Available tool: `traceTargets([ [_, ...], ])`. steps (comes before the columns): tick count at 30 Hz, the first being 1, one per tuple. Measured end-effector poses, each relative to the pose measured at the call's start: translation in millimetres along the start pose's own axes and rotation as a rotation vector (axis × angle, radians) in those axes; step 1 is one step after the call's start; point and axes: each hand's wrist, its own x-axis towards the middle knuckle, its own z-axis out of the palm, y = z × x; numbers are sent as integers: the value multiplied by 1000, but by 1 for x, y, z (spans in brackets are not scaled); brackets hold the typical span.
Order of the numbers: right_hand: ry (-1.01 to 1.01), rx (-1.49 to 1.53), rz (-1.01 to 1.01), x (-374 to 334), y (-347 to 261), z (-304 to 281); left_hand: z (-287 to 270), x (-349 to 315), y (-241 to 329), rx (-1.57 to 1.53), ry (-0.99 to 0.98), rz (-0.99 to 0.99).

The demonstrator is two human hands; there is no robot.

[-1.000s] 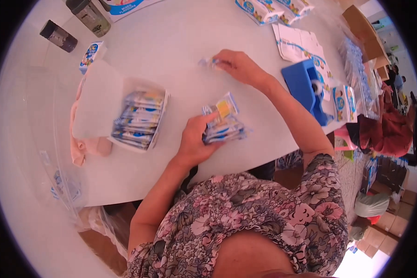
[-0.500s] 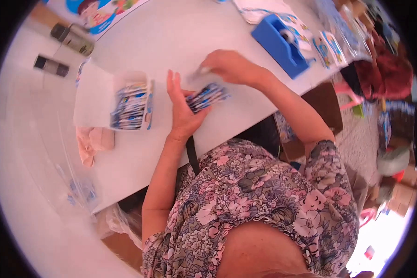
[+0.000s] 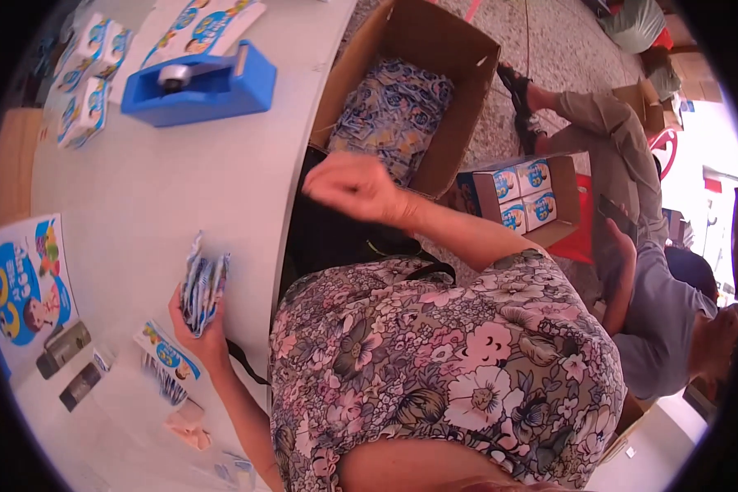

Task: Sorting and packaging small blue and white packets into cardboard boxes at a workbench.

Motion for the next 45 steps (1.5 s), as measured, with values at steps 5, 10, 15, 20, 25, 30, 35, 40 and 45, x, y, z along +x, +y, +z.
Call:
traceTargets([
  [5, 774, 402, 1170, -34, 144, -87, 61, 41, 62, 24, -174, 64],
  [10, 962, 109, 1296, -137, 334, -164, 131, 85, 87, 23, -385, 304],
  [15, 168, -368, 1586, -152, 382, -157, 136, 101, 95, 152, -480, 439],
  [20, 83, -277, 1844, -230, 456, -173, 129, 105, 95, 296, -487, 479],
  [25, 254, -211, 1552, -174, 489, -135, 130, 91, 101, 306, -453, 348],
  [30, 327, -515, 1734, -170, 501, -110, 79, 62, 86, 298, -441, 114],
  [35, 693, -168, 1735, -250, 531, -155, 114, 74, 64, 91, -335, 114],
  [40, 830, 435, 1227, -102, 515, -58, 56, 27, 56, 245, -442, 147],
  [45, 1027, 134, 1262, -97, 539, -11, 12, 11, 42, 226, -477, 186],
])
